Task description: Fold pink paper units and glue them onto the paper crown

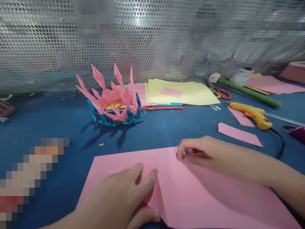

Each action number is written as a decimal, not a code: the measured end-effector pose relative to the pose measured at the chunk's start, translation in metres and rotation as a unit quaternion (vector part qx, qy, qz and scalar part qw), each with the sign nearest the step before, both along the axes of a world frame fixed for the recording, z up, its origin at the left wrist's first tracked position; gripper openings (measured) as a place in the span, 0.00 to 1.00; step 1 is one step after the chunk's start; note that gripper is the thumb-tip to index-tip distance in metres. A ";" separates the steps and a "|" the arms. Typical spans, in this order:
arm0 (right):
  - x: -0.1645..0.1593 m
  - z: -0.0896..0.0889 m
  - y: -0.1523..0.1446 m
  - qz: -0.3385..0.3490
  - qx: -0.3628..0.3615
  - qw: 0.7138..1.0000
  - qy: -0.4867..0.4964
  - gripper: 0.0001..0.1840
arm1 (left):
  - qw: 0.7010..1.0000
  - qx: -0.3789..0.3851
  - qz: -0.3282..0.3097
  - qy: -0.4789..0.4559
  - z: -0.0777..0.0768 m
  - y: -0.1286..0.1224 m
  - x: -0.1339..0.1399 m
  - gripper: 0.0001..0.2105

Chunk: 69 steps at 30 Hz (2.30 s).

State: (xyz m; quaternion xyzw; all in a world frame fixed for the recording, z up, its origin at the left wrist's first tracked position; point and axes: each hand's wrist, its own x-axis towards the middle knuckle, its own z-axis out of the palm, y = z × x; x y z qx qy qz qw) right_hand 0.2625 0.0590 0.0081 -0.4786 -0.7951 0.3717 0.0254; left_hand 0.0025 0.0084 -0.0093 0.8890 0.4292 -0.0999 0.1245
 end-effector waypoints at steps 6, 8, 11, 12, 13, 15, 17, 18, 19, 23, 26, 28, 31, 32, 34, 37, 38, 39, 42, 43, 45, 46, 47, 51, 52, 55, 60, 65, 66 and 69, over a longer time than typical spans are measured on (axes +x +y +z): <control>-0.003 -0.004 0.004 -0.036 0.067 0.997 -0.018 0.12 | 0.999 0.005 0.033 -0.036 0.000 0.000 -0.003 0.16; -0.003 -0.007 0.006 -0.044 0.081 0.995 -0.022 0.14 | 0.999 0.017 0.017 -0.021 -0.001 0.000 -0.001 0.17; -0.002 -0.010 0.008 -0.044 0.090 0.995 -0.021 0.16 | 0.999 0.038 -0.014 0.020 -0.005 -0.001 0.004 0.19; -0.001 -0.011 0.009 -0.044 0.090 0.995 -0.022 0.16 | 0.998 0.042 -0.020 0.031 -0.006 -0.001 0.005 0.20; -0.001 -0.011 0.009 -0.044 0.088 0.995 -0.024 0.16 | 0.998 0.044 -0.024 0.037 -0.007 -0.002 0.006 0.20; 0.000 -0.011 0.009 -0.047 0.083 0.995 -0.028 0.16 | 0.999 0.039 -0.017 0.029 -0.008 -0.002 0.005 0.19; 0.000 -0.010 0.009 -0.048 0.080 0.995 -0.033 0.16 | 1.000 0.019 -0.007 0.000 -0.006 -0.001 0.002 0.18; 0.000 -0.010 0.009 -0.048 0.081 0.995 -0.036 0.16 | 1.000 0.007 -0.002 -0.015 -0.004 -0.001 0.001 0.17; -0.001 -0.009 0.009 -0.048 0.081 0.995 -0.038 0.16 | 1.000 -0.004 0.000 -0.027 -0.001 0.000 0.000 0.17; -0.001 -0.009 0.009 -0.048 0.085 0.994 -0.042 0.16 | 0.999 -0.033 -0.003 -0.029 0.009 0.000 0.000 0.19; 0.000 -0.008 0.009 -0.048 0.081 0.995 -0.042 0.15 | 0.999 -0.045 -0.001 -0.013 0.011 0.000 0.003 0.20; 0.000 -0.007 0.008 -0.048 0.078 0.995 -0.039 0.15 | 0.999 -0.050 0.000 -0.002 0.010 0.000 0.004 0.20; 0.000 -0.007 0.008 -0.049 0.079 0.995 -0.038 0.15 | 0.999 -0.044 -0.004 -0.001 0.007 0.001 0.004 0.20; 0.000 -0.007 0.008 -0.049 0.078 0.995 -0.038 0.15 | 0.999 -0.036 -0.005 -0.006 0.006 0.001 0.004 0.19; 0.000 -0.007 0.009 -0.050 0.076 0.995 -0.038 0.15 | 1.000 -0.020 -0.009 -0.011 0.005 0.002 0.004 0.18; 0.001 -0.007 0.009 -0.052 0.072 0.995 -0.037 0.15 | 0.999 -0.009 -0.039 0.009 0.002 0.003 0.003 0.17; 0.001 -0.007 0.009 -0.054 0.072 0.995 -0.037 0.15 | 0.999 -0.005 -0.051 0.016 0.001 0.003 0.002 0.17; 0.002 -0.007 0.009 -0.056 0.072 0.995 -0.037 0.15 | 0.998 0.003 -0.060 0.021 -0.001 0.002 0.000 0.18; 0.002 -0.005 0.009 -0.064 0.070 0.995 -0.040 0.15 | 0.997 0.028 -0.074 0.015 -0.006 -0.001 -0.005 0.22; 0.002 -0.004 0.008 -0.065 0.069 0.995 -0.043 0.15 | 0.996 0.035 -0.075 0.009 -0.007 -0.002 -0.007 0.23; 0.001 -0.002 0.008 -0.065 0.072 0.994 -0.047 0.15 | 0.996 0.042 -0.080 0.002 -0.008 -0.003 -0.008 0.23; 0.001 -0.001 0.008 -0.063 0.074 0.994 -0.048 0.15 | 0.995 0.044 -0.084 0.003 -0.008 -0.003 -0.008 0.23; 0.001 -0.001 0.008 -0.063 0.076 0.994 -0.050 0.15 | 0.995 0.045 -0.089 0.008 -0.008 -0.003 -0.007 0.23; 0.002 0.000 0.007 -0.067 0.076 0.994 -0.049 0.15 | 0.989 0.043 -0.130 0.061 -0.006 -0.003 -0.002 0.26; 0.002 -0.001 0.007 -0.067 0.076 0.994 -0.047 0.15 | 0.986 0.047 -0.142 0.070 -0.006 -0.004 -0.001 0.26; 0.003 -0.003 0.008 -0.062 0.078 0.994 -0.045 0.15 | 0.978 0.092 -0.176 0.062 -0.012 -0.005 -0.001 0.24; 0.001 -0.004 0.007 -0.063 0.080 0.994 -0.041 0.15 | 0.950 0.215 -0.224 -0.023 -0.028 -0.005 -0.005 0.18; 0.002 -0.003 0.007 -0.057 0.082 0.994 -0.048 0.15 | 0.956 0.209 -0.206 -0.027 -0.024 -0.006 -0.003 0.18; 0.003 -0.002 0.007 -0.057 0.081 0.994 -0.049 0.15 | 0.959 0.197 -0.201 -0.025 -0.024 -0.006 -0.003 0.18; 0.003 -0.001 0.007 -0.058 0.079 0.994 -0.051 0.15 | 0.959 0.192 -0.197 -0.066 -0.031 -0.006 -0.006 0.20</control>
